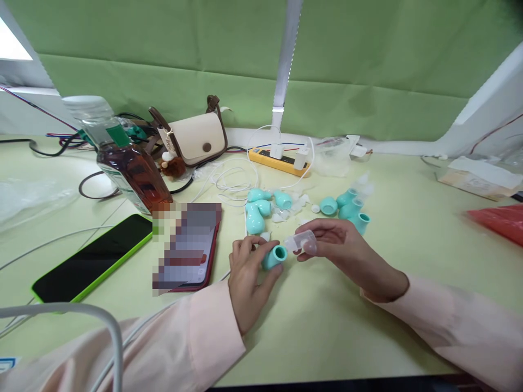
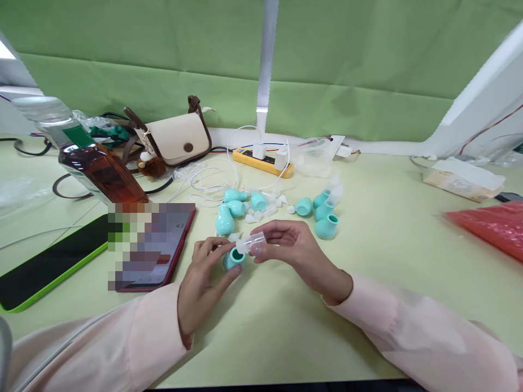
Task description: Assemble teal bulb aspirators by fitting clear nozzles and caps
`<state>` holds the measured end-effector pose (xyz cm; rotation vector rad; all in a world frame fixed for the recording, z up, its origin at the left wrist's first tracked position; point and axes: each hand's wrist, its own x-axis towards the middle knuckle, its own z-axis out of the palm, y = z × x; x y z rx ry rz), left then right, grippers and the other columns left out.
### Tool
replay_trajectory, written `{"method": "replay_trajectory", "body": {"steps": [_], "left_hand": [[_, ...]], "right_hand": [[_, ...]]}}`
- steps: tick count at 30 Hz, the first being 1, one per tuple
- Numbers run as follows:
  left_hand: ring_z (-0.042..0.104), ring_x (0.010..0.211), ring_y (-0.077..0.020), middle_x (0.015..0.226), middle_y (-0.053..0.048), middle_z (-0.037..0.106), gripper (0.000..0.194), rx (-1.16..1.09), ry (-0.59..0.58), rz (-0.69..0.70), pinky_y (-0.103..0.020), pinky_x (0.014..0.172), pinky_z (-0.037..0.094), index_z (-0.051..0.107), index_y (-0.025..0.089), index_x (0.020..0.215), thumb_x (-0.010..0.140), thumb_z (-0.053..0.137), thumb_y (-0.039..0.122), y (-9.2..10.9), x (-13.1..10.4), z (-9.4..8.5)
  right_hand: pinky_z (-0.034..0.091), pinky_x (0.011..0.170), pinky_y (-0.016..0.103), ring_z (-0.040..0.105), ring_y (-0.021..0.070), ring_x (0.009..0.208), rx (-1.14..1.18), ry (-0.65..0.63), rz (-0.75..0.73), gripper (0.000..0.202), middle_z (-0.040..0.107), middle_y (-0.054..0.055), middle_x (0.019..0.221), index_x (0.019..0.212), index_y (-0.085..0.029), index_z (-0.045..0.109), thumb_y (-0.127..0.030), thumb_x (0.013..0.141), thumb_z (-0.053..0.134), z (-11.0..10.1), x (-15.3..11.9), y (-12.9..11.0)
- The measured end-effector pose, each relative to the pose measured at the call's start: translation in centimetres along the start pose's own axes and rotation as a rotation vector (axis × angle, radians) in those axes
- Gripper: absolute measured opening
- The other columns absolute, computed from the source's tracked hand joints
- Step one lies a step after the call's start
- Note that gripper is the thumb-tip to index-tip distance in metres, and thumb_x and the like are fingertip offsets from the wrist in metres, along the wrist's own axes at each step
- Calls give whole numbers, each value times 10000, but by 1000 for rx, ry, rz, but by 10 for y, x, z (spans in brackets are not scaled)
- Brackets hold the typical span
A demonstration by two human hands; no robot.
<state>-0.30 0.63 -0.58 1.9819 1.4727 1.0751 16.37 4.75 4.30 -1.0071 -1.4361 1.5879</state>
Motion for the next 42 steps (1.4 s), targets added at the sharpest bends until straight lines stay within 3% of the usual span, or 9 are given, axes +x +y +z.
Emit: {"method": "replay_trajectory", "body": {"steps": [6,10,15,20,27,32,36,42], "left_hand": [[397,1033,-216,1051,-61,470,157,-160,12,68,-371,872,342,519,203,908,752,525,186,7,-3,-5],[510,789,-172,856,-34,564,175,-246,-33,-11,-294,705,404,491,191,941,767,484,213,8,-5,-4],[494,622,-134,711,-4,554,171,-205,-60,27,-237,569,379,536,178,887,725,484,195,11,-5,-7],[473,527,-111,628,3,568,169,-202,-114,-19,-222,510,382,558,159,806,664,563,251,13,-7,-9],[485,490,-117,553,-14,574,224,-191,-190,-52,-227,477,395,613,146,689,625,623,360,9,-7,-8],[474,470,-104,533,-9,567,226,-212,-203,-30,-211,449,379,626,132,665,622,637,354,7,-6,-5],[477,481,-100,535,-3,564,230,-246,-176,-55,-203,460,379,621,125,650,615,652,350,5,-5,-2],[466,473,-94,528,4,547,241,-228,-169,-27,-197,450,367,616,121,644,622,652,358,5,-6,-1]], "right_hand": [[479,469,197,521,84,523,-243,-50,-15,167,572,6,573,720,-144,643,-206,575,698,-1,-1,-10],[483,461,196,536,99,560,-286,-130,-91,218,580,14,630,772,-147,639,-212,572,697,-4,-1,-11],[515,567,243,573,122,613,-434,-162,-151,229,616,18,706,790,-176,642,-209,570,697,-8,-6,-14],[487,476,236,562,120,504,-540,-293,-128,239,627,22,590,729,-154,670,-229,512,736,-14,-6,-16],[463,502,209,567,99,525,-684,-514,-456,229,632,24,636,845,-152,655,-223,628,673,-19,-5,-15],[424,502,196,543,90,560,-849,-535,-627,222,630,45,692,923,-151,627,-188,705,609,-17,-9,-19],[439,533,179,554,81,580,-763,-542,-604,203,625,42,699,897,-141,633,-184,699,616,-18,-6,-15],[472,547,189,569,87,562,-665,-561,-428,184,634,33,674,834,-134,650,-199,662,647,-18,-1,-12]]}}
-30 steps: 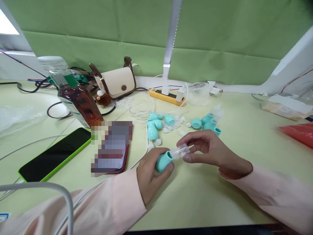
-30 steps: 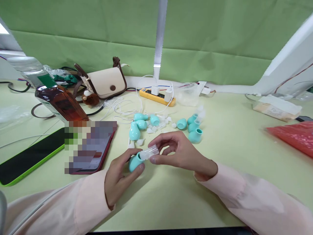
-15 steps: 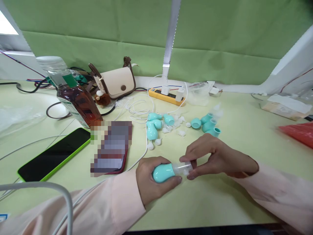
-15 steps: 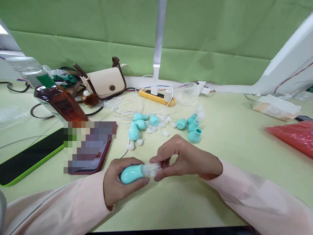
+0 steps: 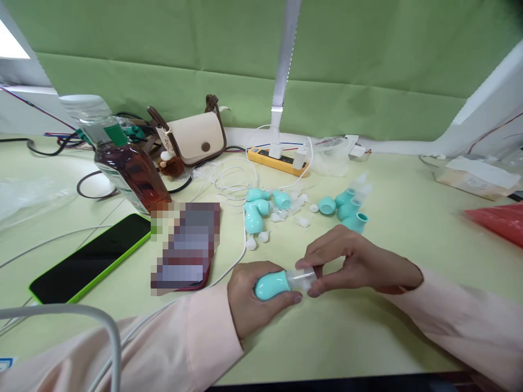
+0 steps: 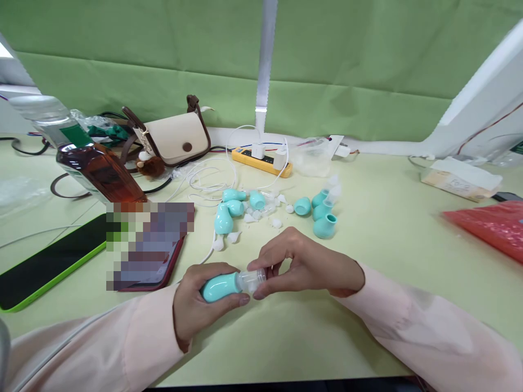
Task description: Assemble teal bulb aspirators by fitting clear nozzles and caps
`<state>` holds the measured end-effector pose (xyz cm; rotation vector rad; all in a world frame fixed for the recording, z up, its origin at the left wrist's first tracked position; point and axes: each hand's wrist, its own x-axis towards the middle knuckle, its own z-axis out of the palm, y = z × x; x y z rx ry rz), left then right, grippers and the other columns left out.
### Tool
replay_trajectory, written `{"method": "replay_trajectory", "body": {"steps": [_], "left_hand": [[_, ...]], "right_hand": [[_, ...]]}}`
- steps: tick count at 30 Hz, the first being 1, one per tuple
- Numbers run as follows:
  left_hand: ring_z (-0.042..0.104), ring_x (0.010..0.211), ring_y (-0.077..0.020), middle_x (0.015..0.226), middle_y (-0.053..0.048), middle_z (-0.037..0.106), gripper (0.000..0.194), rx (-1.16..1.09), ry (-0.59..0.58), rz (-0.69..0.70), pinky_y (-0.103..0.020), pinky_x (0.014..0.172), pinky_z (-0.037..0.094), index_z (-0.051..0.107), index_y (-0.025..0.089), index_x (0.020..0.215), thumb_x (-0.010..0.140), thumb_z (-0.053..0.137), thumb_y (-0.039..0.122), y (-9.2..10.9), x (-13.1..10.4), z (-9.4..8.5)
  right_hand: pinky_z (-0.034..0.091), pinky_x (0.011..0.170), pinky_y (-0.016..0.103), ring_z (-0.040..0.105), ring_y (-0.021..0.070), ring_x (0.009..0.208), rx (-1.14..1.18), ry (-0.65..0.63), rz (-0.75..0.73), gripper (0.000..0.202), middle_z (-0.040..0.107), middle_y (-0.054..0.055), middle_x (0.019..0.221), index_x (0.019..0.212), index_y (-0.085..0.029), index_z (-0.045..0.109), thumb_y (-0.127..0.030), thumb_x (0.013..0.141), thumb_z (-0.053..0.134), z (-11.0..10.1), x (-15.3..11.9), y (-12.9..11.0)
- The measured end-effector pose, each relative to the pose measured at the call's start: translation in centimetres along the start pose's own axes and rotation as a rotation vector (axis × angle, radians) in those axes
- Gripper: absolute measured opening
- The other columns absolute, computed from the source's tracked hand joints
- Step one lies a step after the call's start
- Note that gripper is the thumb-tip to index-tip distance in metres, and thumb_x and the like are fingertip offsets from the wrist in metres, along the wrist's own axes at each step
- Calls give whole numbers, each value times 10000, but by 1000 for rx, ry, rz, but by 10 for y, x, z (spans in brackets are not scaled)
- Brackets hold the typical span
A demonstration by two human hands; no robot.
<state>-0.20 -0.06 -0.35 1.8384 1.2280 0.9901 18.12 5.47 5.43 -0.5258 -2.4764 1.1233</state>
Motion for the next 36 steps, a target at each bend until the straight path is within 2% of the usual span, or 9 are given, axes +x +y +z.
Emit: {"method": "replay_trajectory", "body": {"steps": [9,18,30,36], "left_hand": [[489,503,-109,555,-7,576,234,38,10,-20,-208,471,376,620,126,666,632,645,357,-1,0,0],[511,514,-118,559,-3,594,229,102,-7,4,-219,492,379,623,143,653,650,620,372,0,1,1],[529,517,-128,573,-11,609,241,136,-26,8,-228,493,381,630,153,667,653,612,394,1,-1,1],[548,547,-133,594,-8,618,217,122,-4,39,-231,519,385,626,158,682,646,624,372,2,-1,1]], "right_hand": [[461,548,197,561,96,572,14,-28,105,203,638,54,676,835,-91,656,-221,681,630,1,3,-2],[389,530,196,505,84,579,-38,-137,213,234,596,20,650,826,-130,658,-322,753,544,1,3,-5],[372,480,186,476,76,536,57,-152,311,287,570,9,609,915,-167,653,-363,728,558,3,2,0],[396,507,192,497,80,552,95,-163,342,287,598,18,636,913,-172,655,-364,717,571,5,2,-1]]}}
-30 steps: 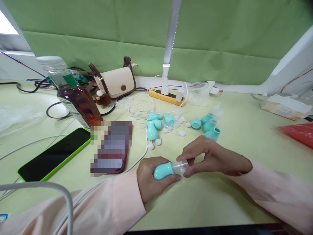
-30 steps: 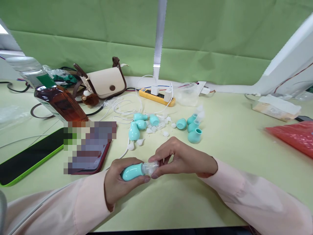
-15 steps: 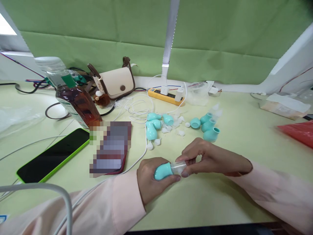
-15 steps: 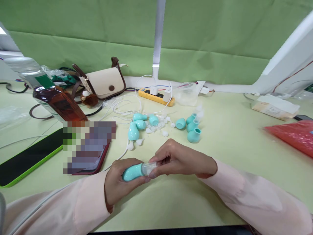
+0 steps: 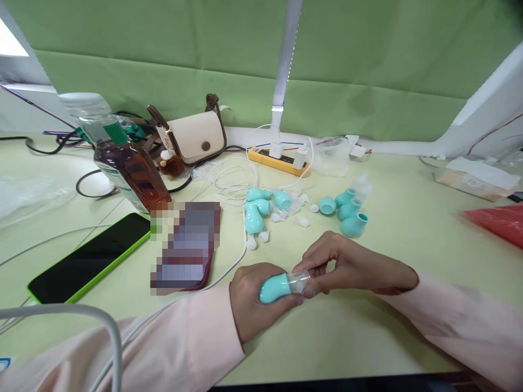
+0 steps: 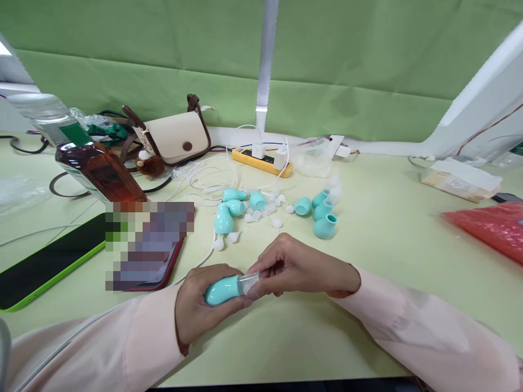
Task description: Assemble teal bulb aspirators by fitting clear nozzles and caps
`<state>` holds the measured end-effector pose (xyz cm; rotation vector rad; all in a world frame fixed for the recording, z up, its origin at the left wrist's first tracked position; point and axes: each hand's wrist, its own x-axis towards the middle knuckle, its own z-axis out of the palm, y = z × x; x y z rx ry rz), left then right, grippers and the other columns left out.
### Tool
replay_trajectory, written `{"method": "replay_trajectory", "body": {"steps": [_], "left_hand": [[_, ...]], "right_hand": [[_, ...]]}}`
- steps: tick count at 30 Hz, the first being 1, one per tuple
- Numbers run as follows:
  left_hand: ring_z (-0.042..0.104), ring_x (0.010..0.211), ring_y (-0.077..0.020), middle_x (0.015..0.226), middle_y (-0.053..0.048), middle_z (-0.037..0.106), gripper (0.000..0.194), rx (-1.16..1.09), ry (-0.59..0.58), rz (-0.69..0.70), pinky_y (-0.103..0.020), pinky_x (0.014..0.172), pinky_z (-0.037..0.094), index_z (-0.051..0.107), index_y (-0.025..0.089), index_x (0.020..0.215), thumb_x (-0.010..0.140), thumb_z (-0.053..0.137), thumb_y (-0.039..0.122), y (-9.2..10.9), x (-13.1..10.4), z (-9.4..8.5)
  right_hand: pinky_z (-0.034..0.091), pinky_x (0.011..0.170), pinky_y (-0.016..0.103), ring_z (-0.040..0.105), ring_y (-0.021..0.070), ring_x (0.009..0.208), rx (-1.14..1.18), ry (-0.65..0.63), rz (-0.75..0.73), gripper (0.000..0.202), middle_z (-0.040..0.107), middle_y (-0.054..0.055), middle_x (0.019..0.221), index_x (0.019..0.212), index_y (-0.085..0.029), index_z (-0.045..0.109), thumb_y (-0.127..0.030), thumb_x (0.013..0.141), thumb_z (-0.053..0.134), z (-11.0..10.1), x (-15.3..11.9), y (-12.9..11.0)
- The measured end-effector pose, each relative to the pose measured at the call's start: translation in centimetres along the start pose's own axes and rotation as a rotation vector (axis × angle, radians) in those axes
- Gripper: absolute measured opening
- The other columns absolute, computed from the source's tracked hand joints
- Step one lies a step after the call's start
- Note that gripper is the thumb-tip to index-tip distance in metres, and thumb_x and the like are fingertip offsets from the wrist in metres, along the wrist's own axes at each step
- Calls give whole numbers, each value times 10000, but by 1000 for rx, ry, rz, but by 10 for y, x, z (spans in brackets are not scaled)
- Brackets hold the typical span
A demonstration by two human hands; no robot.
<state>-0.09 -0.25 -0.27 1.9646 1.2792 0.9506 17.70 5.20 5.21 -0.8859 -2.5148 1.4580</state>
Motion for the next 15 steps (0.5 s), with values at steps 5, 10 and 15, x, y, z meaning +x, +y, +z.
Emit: {"method": "replay_trajectory", "body": {"steps": [5,10,15], "left_hand": [[540,549,-129,602,-4,612,194,-48,-20,-9,-227,528,388,620,162,699,634,639,344,3,-1,-2],[512,523,-113,601,0,592,142,-143,15,115,-212,512,380,605,172,722,627,635,273,6,-6,-3],[465,478,-107,572,-13,553,150,-172,-14,272,-214,480,369,609,156,731,618,620,255,5,-9,-2]], "right_hand": [[410,503,201,502,88,549,-1,69,2,279,592,6,604,855,-163,669,-350,650,636,-2,-1,-3],[465,538,226,534,104,620,153,230,-109,430,596,33,759,996,-160,594,-415,651,615,-4,12,12],[407,852,379,401,195,1069,-401,423,-213,424,435,85,1185,1220,-228,382,-322,811,443,8,26,28]]}}
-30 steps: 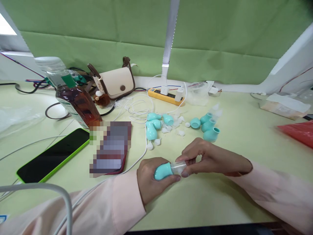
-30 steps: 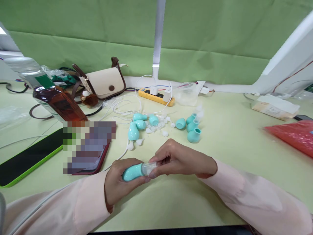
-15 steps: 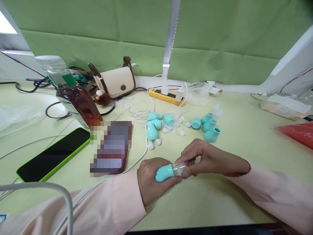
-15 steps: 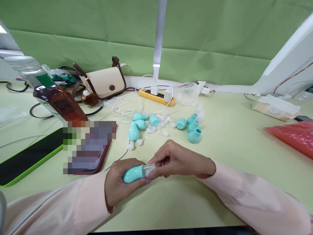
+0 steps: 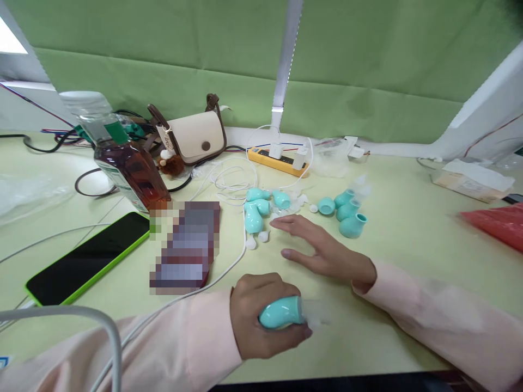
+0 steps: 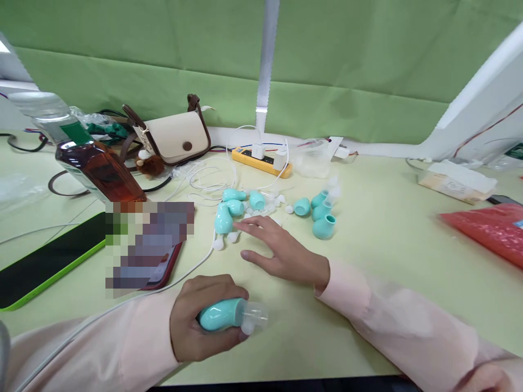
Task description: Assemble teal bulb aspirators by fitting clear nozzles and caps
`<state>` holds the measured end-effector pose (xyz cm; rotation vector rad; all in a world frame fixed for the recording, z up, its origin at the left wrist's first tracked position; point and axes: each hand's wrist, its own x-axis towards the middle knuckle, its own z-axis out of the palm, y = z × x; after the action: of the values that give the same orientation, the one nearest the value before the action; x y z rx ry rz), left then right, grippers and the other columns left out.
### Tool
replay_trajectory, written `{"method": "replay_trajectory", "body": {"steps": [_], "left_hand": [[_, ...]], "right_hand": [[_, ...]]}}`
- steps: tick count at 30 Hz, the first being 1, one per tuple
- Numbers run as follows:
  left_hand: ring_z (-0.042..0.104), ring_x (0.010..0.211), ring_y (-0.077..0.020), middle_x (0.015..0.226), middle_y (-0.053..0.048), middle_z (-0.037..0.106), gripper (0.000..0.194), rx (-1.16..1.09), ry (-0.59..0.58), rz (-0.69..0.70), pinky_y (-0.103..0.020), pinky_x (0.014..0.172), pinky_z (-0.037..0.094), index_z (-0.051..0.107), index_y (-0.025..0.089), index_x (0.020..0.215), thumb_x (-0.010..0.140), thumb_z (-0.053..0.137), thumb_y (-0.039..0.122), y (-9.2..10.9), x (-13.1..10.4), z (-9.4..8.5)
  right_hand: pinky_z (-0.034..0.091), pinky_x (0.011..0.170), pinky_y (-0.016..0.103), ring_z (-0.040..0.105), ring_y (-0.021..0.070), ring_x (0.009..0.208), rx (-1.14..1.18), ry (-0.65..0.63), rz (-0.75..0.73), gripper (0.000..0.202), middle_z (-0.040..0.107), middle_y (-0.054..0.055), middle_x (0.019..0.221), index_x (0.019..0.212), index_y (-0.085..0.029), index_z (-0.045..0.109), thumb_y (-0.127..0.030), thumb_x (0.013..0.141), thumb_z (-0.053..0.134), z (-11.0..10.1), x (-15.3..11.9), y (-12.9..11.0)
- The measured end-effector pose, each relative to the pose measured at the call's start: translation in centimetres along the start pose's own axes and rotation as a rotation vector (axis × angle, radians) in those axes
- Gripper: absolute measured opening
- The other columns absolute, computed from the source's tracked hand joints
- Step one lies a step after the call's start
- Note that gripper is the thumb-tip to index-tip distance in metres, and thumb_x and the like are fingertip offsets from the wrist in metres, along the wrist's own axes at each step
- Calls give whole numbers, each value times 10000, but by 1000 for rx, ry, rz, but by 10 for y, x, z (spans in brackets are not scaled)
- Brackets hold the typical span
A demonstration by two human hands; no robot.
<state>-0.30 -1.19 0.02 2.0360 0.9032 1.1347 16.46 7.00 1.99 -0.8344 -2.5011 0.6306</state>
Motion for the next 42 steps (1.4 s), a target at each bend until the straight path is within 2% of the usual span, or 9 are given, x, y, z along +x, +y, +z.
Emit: {"method": "replay_trajectory", "body": {"steps": [5,10,16,25,29,33,36,39,42], "left_hand": [[478,479,-112,548,-12,551,140,37,-4,-6,-217,490,374,614,140,726,628,612,239,1,1,-2],[533,519,-128,610,-16,616,194,41,20,-80,-226,536,413,624,171,807,636,603,260,4,0,-2],[545,547,-126,617,-8,618,156,10,61,-131,-222,556,422,628,167,781,639,606,225,4,4,-3],[568,592,-132,667,-11,643,113,-1,103,-276,-216,562,441,633,153,733,656,604,231,2,8,-4],[581,618,-139,689,-5,659,93,10,159,-310,-215,573,447,639,166,715,638,617,213,3,9,-2],[560,575,-129,647,3,648,99,-6,171,-371,-211,549,444,647,169,713,644,612,230,4,10,-4],[552,582,-130,656,0,642,138,-28,134,-417,-206,543,439,648,164,738,659,603,268,3,11,-6],[542,580,-125,657,10,633,146,-20,136,-455,-202,548,430,642,171,740,668,596,290,-1,11,-5],[515,562,-116,618,19,602,157,3,156,-479,-199,535,412,628,171,719,681,580,315,-5,11,-2]], "right_hand": [[259,928,525,223,282,1176,-423,-138,-124,435,259,97,1335,1266,-188,306,-295,847,354,19,-1,3],[331,886,475,337,239,1059,-430,-57,-102,388,441,110,1146,1233,-159,330,-238,853,332,25,2,8],[412,778,412,406,228,959,-423,49,-48,239,476,129,991,972,-136,543,-187,843,349,26,2,13],[464,728,335,558,196,844,-320,151,-2,112,586,101,908,761,-149,573,-153,759,461,10,-2,19],[470,651,347,585,192,704,-310,59,156,70,621,66,736,694,-147,559,-123,696,493,-1,-3,17],[505,649,321,593,156,689,59,114,190,216,612,18,713,898,-177,517,-157,685,542,-19,-4,2],[535,601,286,601,144,647,339,226,220,225,606,14,699,845,-188,537,-221,643,629,-30,-4,-10],[543,573,268,585,133,621,331,342,201,89,598,17,675,689,-189,584,-224,632,642,-25,-3,-11],[545,569,261,572,124,632,306,385,147,34,597,18,685,679,-177,610,-205,659,612,-7,-3,-2]]}}
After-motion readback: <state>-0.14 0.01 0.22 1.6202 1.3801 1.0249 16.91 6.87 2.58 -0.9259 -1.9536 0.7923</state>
